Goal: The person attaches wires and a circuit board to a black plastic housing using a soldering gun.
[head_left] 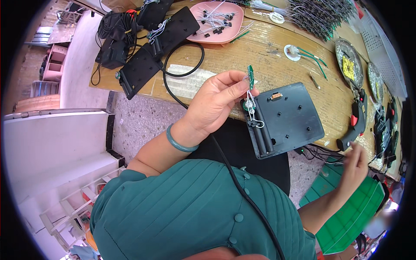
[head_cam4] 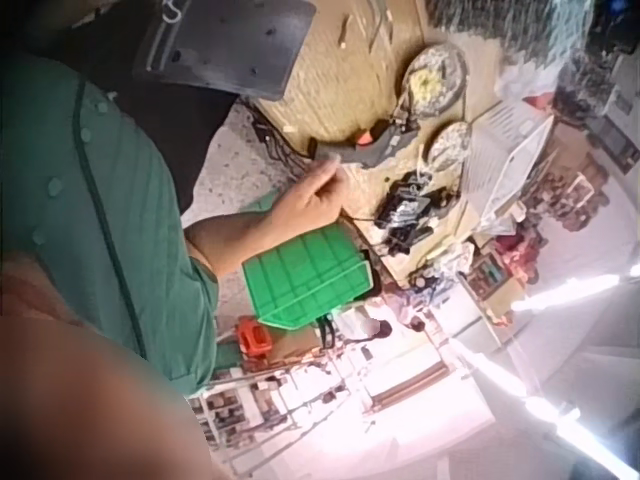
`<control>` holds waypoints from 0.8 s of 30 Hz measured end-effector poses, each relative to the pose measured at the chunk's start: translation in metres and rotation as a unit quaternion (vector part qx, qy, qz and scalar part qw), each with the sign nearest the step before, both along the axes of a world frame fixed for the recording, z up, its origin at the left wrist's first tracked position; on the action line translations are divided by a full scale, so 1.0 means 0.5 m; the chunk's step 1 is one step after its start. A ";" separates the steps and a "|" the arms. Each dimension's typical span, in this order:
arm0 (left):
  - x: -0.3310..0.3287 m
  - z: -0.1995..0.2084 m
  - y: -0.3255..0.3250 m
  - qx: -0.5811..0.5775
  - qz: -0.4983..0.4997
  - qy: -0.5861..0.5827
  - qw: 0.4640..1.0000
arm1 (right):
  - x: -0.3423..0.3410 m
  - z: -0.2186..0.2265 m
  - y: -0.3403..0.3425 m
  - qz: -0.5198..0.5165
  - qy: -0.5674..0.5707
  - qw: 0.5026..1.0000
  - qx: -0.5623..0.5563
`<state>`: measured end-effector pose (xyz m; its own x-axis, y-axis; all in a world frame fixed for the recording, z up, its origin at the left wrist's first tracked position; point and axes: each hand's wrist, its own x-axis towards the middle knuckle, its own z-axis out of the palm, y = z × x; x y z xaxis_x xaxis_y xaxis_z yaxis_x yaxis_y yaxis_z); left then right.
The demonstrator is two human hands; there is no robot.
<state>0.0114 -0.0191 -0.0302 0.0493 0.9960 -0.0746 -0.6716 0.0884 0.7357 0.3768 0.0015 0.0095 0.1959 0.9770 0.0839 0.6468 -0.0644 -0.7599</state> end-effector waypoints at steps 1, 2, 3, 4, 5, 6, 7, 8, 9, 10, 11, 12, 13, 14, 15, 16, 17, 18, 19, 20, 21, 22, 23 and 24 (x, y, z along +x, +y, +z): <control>0.002 -0.001 -0.006 0.000 0.007 0.001 1.000 | -0.063 -0.007 -0.018 0.116 0.105 0.987 -0.020; 0.005 -0.004 -0.006 0.002 0.001 0.004 1.000 | -0.130 -0.006 -0.040 0.218 0.201 0.954 -0.037; 0.009 -0.004 -0.005 0.014 0.015 0.013 1.000 | -0.169 -0.009 -0.052 0.314 0.265 0.906 -0.103; 0.014 -0.003 -0.003 0.027 0.026 0.020 0.999 | -0.200 -0.037 -0.060 0.366 0.324 0.861 -0.140; 0.019 0.001 -0.005 0.029 0.024 0.021 0.999 | -0.240 -0.042 -0.063 0.348 0.376 0.845 -0.152; 0.024 0.006 -0.008 0.030 0.030 0.020 0.999 | -0.271 -0.060 -0.072 0.313 0.453 0.825 -0.128; 0.024 0.008 -0.013 0.029 0.043 0.022 0.998 | -0.291 -0.038 -0.056 0.292 0.475 0.807 -0.196; 0.023 0.012 -0.018 0.030 0.047 0.025 0.998 | -0.305 -0.015 -0.042 0.270 0.494 0.783 -0.264; 0.023 0.015 -0.021 0.048 0.071 0.071 0.994 | -0.314 -0.012 -0.043 0.275 0.495 0.781 -0.264; 0.023 0.020 -0.025 0.066 0.097 0.117 0.986 | -0.322 -0.009 -0.043 0.292 0.445 0.819 -0.215; 0.023 0.026 -0.029 0.067 0.116 0.131 0.982 | -0.328 -0.008 -0.043 0.306 0.393 0.852 -0.163; 0.024 0.029 -0.032 0.068 0.121 0.135 0.981 | -0.334 -0.011 -0.043 0.311 0.394 0.849 -0.164; 0.024 0.030 -0.034 0.081 0.135 0.135 0.978 | -0.340 -0.016 -0.043 0.352 0.311 0.881 -0.049; 0.026 0.032 -0.035 0.095 0.149 0.135 0.975 | -0.346 -0.019 -0.044 0.384 0.222 0.894 0.067; 0.028 0.033 -0.036 0.095 0.152 0.138 0.974 | -0.351 -0.013 -0.052 0.381 0.222 0.896 0.046; 0.031 0.036 -0.035 0.084 0.159 0.116 0.977 | -0.353 -0.008 -0.051 0.383 0.224 0.895 0.047; 0.033 0.039 -0.034 0.072 0.165 0.093 0.979 | -0.354 -0.003 -0.050 0.405 0.191 0.891 0.081; 0.033 0.043 -0.033 0.073 0.166 0.095 0.979 | -0.355 0.002 -0.049 0.425 0.157 0.884 0.114; 0.036 0.046 -0.032 0.046 0.155 0.066 0.985 | -0.354 0.006 -0.046 0.425 0.158 0.884 0.114; 0.038 0.048 -0.032 0.019 0.143 0.037 0.989 | -0.354 0.010 -0.041 0.440 0.141 0.878 0.127; 0.038 0.047 -0.033 0.019 0.143 0.038 0.989 | -0.355 0.011 -0.036 0.455 0.125 0.871 0.139; 0.038 0.045 -0.034 0.008 0.129 0.027 0.991 | -0.352 0.008 -0.033 0.454 0.124 0.871 0.139; 0.038 0.044 -0.035 -0.003 0.115 0.016 0.993 | -0.349 0.003 -0.029 0.459 0.152 0.868 0.115; 0.039 0.044 -0.036 -0.003 0.116 0.016 0.993 | -0.346 -0.004 -0.027 0.464 0.179 0.863 0.091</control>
